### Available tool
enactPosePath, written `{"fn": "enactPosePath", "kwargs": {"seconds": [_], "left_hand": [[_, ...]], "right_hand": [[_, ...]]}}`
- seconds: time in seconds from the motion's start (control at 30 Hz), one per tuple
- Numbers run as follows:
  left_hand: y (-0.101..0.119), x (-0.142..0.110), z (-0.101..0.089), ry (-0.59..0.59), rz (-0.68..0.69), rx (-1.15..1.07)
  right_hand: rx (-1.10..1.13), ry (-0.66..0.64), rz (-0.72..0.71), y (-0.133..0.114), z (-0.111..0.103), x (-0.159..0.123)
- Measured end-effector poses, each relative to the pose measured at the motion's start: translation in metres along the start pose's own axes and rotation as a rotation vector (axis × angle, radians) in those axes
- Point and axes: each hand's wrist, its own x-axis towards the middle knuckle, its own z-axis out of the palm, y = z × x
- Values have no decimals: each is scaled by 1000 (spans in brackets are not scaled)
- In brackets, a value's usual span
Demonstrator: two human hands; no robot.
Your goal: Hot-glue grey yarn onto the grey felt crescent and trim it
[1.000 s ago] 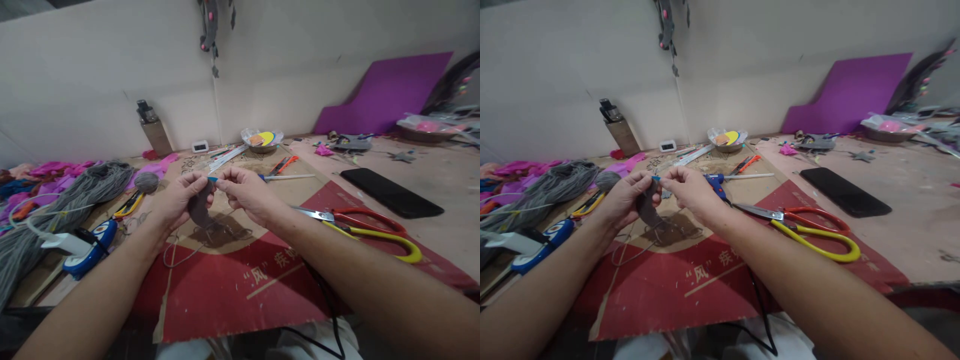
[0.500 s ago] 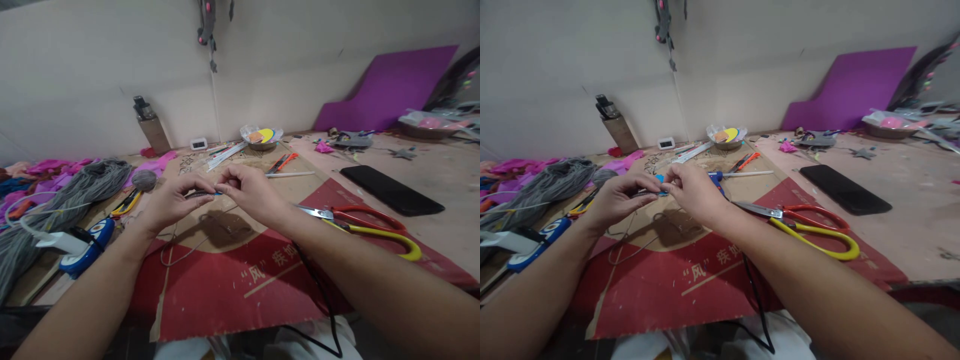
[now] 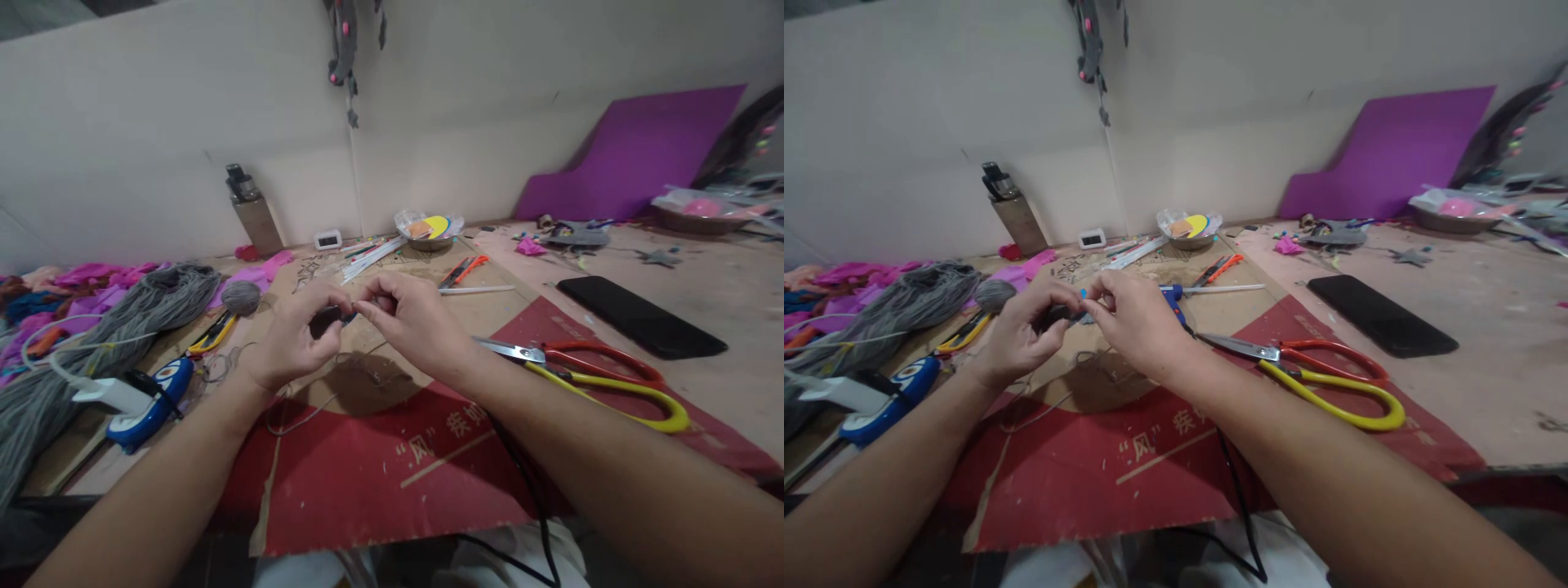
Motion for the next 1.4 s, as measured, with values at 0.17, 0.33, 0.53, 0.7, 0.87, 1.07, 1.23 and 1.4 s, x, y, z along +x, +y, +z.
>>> {"fn": "enactPosePath", "kwargs": {"seconds": [0.17, 0.33, 0.53, 0.7, 0.87, 1.07, 1.23, 1.4], "left_hand": [[-10, -4, 12, 74, -225, -80], [-8, 0, 12, 132, -412, -253], [-2, 6, 2, 160, -532, -170], [-5, 7, 2, 174, -665, -334], [-12, 6, 3, 152, -786, -548], [-21, 4, 4, 196, -825, -663], [-25, 4, 4, 256, -829, -664], [-22, 9, 0, 362, -833, -723]], "right_hand": [[-11, 40, -18, -2, -1, -2], [-28, 60, -53, -1, 0, -3], [-79, 55, -153, 5, 7, -6], [-218, 8, -268, 13, 10, -9], [-479, -50, -366, 17, 10, -12], [-661, -107, -508, 20, 12, -12], [-592, -254, -467, 20, 17, -13], [-372, -410, -394, 18, 19, -16]]}}
